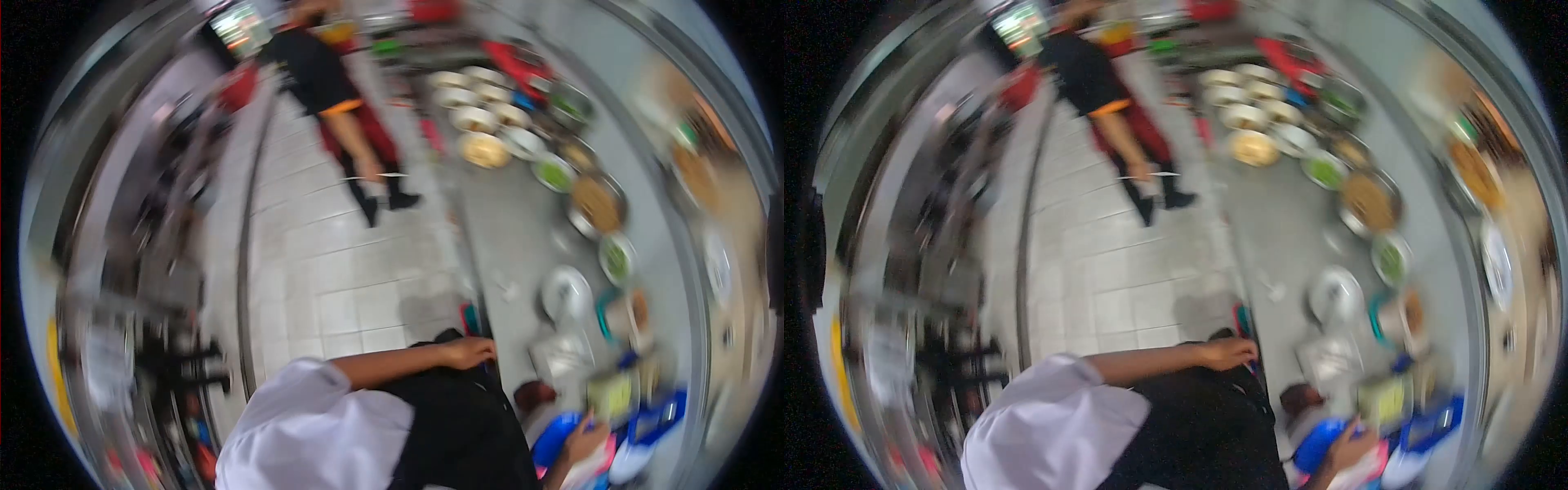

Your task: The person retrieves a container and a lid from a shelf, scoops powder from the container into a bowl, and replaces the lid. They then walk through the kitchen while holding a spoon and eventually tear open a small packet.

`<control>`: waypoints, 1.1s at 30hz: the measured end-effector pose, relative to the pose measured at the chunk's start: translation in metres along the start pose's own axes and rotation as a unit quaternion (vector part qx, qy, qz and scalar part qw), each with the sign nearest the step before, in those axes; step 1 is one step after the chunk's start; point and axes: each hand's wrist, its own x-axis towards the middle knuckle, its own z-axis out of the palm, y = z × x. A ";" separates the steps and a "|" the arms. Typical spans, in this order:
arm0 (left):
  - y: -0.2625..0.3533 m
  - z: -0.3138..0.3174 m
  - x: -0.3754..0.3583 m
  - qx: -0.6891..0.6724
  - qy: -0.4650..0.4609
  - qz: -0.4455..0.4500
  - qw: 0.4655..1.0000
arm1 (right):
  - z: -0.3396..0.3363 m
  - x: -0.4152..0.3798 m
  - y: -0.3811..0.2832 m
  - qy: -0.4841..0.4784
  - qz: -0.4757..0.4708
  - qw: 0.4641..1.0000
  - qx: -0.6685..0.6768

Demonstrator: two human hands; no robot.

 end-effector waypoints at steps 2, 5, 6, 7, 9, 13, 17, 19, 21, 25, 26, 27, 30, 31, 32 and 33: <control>-0.021 0.028 0.008 -0.010 -0.078 0.005 0.997 | -0.001 -0.010 -0.018 0.041 0.015 0.999 -0.004; 0.062 0.031 0.030 -0.015 -0.191 -0.005 0.981 | -0.013 0.000 -0.025 0.071 -0.074 0.995 -0.018; 0.073 0.040 0.043 -0.031 -0.198 0.015 0.980 | -0.024 0.005 -0.040 0.064 -0.064 0.996 -0.011; 0.100 0.048 0.052 -0.073 -0.205 0.022 0.976 | -0.029 0.006 -0.042 0.066 -0.069 0.995 -0.016; 0.117 0.070 0.077 -0.052 -0.255 0.046 0.964 | -0.027 0.009 -0.042 0.083 -0.067 0.994 -0.008; 0.141 0.118 0.092 -0.064 -0.275 0.060 0.957 | -0.039 0.008 -0.045 0.098 -0.047 0.994 0.001; 0.130 0.150 0.101 -0.088 -0.243 0.023 0.966 | -0.059 0.010 -0.042 0.098 -0.003 0.994 0.038; 0.162 0.145 0.101 -0.109 -0.248 -0.041 0.962 | -0.076 0.010 -0.045 0.099 0.021 0.991 0.087; 0.171 0.149 0.102 -0.175 -0.199 -0.097 0.959 | -0.087 0.004 -0.036 0.114 0.025 0.985 0.130; 0.150 0.153 0.112 0.027 -0.081 0.082 0.993 | -0.117 -0.014 -0.015 0.166 -0.014 0.954 0.248; 0.150 0.148 0.109 0.027 -0.082 0.082 0.993 | -0.124 -0.020 -0.010 0.188 -0.025 0.938 0.290; 0.158 0.140 0.103 0.023 -0.221 -0.027 0.975 | -0.131 -0.029 -0.008 0.187 -0.025 0.938 0.290; 0.205 0.132 0.084 -0.027 -0.429 -0.235 0.872 | -0.141 -0.058 -0.008 0.237 -0.053 0.929 0.280; 0.213 0.134 0.077 -0.073 -0.496 -0.331 0.800 | -0.141 -0.068 -0.009 0.261 -0.080 0.925 0.265; 0.206 0.138 0.072 -0.073 -0.496 -0.335 0.798 | -0.140 -0.079 -0.010 0.285 -0.105 0.919 0.251; 0.195 0.144 0.067 -0.178 -0.503 -0.367 0.762 | -0.142 -0.089 -0.012 0.284 -0.100 0.920 0.252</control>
